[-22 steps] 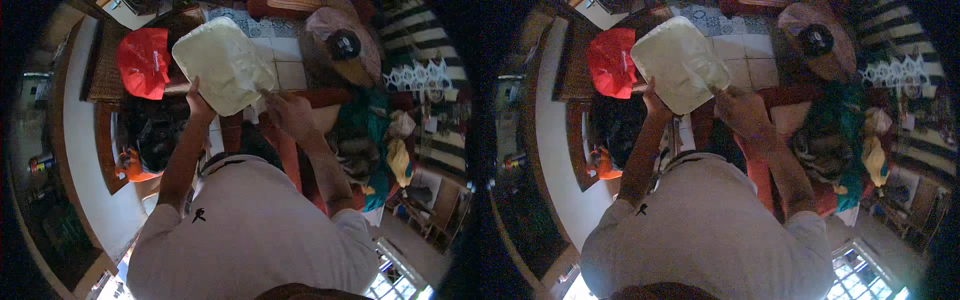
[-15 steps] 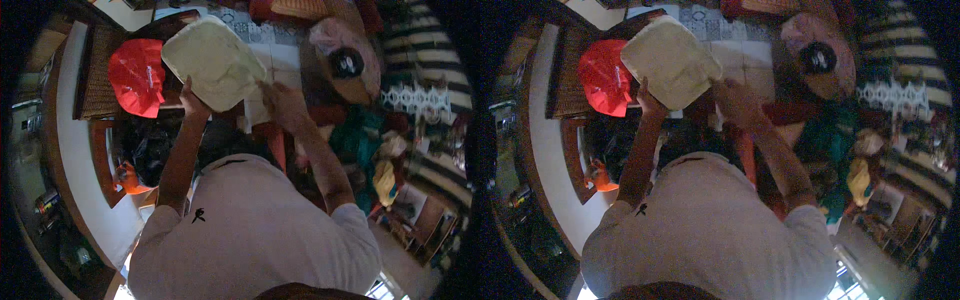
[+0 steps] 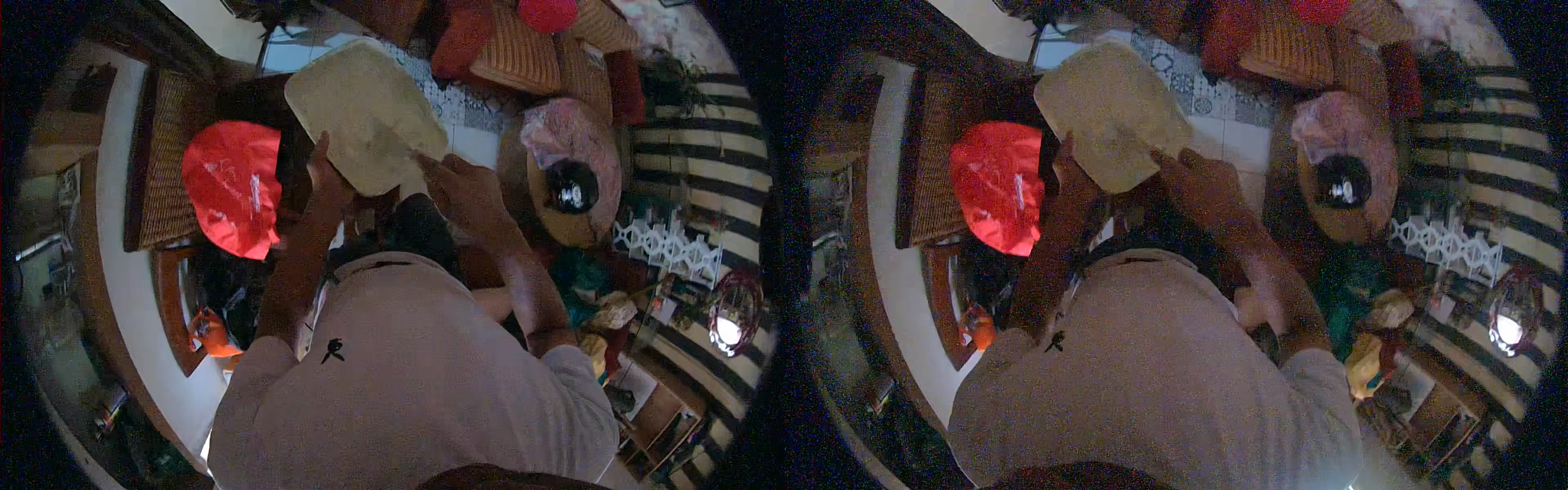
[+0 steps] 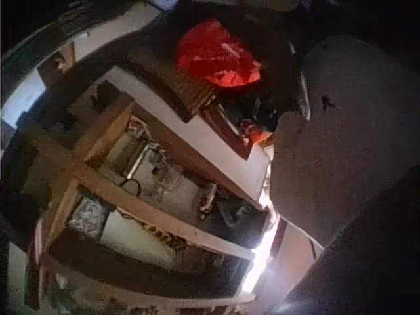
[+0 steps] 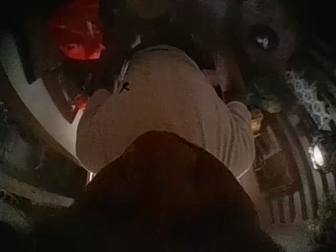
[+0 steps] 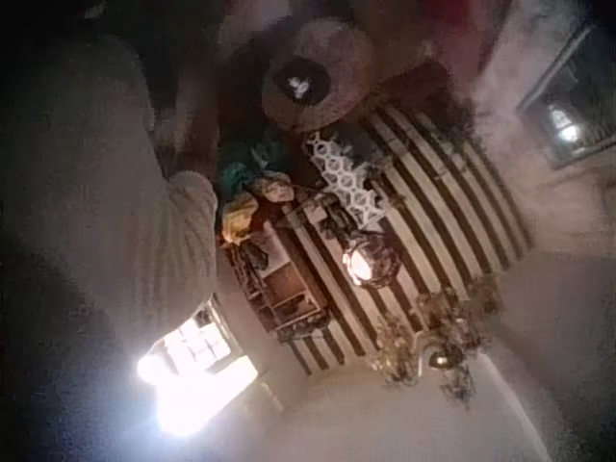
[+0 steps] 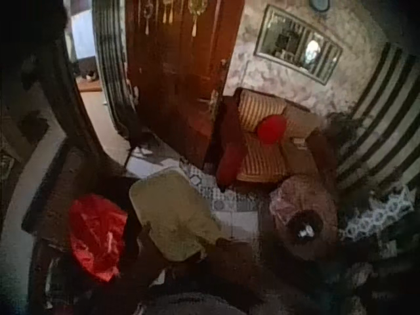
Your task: The person applies wall putty from a plastic container to a damaged wall using a putty knife.
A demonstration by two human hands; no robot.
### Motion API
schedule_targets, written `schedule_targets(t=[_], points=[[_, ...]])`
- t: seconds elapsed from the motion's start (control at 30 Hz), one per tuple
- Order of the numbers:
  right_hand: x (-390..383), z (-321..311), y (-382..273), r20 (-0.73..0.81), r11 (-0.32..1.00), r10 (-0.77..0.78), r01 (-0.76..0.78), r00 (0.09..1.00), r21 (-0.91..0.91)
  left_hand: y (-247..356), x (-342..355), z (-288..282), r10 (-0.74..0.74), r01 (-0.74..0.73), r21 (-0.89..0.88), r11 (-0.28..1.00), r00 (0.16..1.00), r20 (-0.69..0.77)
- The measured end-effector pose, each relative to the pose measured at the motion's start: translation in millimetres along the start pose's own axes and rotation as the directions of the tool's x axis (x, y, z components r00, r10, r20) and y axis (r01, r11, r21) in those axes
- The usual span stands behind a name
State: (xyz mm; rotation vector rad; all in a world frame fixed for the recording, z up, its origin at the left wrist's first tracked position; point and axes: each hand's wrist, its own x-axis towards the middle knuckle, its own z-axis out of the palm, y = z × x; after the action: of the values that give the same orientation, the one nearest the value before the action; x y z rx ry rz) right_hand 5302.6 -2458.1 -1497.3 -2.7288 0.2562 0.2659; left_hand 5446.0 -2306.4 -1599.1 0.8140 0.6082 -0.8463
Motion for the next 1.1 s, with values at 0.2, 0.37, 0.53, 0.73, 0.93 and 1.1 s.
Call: schedule_targets(t=[0.2, 0.37, 0.53, 0.73, 0.93, 1.1], points=[[126.5, -7.6, 116.1, 0.028, 0.999, -0.045, 0.045, 0.999, -0.019, 14.3, 142.3, 52.4, 0.018, -0.014, -0.036, 0.999, 0.995, 0.099], [249.0, -39.3, 231.6, -0.063, 0.992, -0.124, 0.125, 0.99, 0.005, 16.5, 256.3, 142.0, 0.083, -0.08, -0.041, 0.996, 0.992, 0.098], [372.9, -76.4, 323.6, -0.131, 0.946, -0.324, 0.323, 0.937, -0.032, 20.8, 359.7, 229.8, 0.092, -0.058, -0.228, 0.972, 0.986, 0.139], [569.5, -74.8, 347.3, 0.151, 0.888, -0.445, 0.456, 0.883, -0.054, 101.6, 488.6, 271.5, 0.13, -0.137, -0.259, 0.956, 0.991, -0.045], [661.2, -61.3, 362.7, 0.348, 0.802, -0.534, 0.592, 0.77, -0.08, 131.0, 573.0, 252.2, 0.389, -0.379, -0.324, 0.867, 0.921, -0.035], [529.0, -14.1, 367.1, 0.096, 0.855, -0.519, 0.515, 0.849, 0.061, 13.0, 512.6, 165.9, 0.341, -0.338, -0.384, 0.859, 0.938, -0.064]])
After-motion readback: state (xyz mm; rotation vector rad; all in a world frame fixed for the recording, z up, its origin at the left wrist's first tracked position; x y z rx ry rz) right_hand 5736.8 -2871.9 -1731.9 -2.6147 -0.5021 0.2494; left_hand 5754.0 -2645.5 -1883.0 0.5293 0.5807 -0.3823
